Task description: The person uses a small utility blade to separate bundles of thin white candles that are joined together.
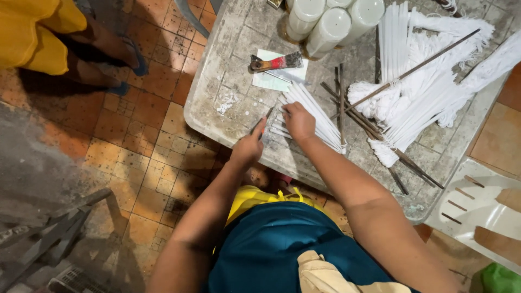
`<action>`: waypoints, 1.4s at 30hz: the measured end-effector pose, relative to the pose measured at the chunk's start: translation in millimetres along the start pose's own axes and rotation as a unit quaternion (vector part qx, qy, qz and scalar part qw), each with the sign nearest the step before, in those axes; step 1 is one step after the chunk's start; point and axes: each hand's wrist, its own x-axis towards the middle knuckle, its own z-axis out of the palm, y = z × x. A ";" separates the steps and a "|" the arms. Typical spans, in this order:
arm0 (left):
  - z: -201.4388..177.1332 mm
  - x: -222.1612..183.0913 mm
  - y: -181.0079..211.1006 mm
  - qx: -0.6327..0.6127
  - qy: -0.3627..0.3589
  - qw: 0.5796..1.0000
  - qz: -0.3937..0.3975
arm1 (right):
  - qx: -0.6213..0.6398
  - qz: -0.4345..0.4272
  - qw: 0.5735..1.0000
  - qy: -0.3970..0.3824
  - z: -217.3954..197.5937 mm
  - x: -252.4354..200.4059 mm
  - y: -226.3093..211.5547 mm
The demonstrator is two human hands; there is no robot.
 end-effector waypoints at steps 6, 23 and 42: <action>26.3 -7.2 -22.5 0.063 0.042 0.995 0.068 | 0.018 -0.021 0.999 -0.021 3.1 -8.7 -2.6; 17.7 1.0 0.5 0.041 0.039 0.998 0.034 | 0.037 -0.038 0.998 -0.028 -2.0 -8.8 -11.9; -39.3 -40.4 23.9 -0.132 0.006 0.987 -0.091 | 0.079 -0.007 0.996 -0.039 -13.5 -3.4 -4.9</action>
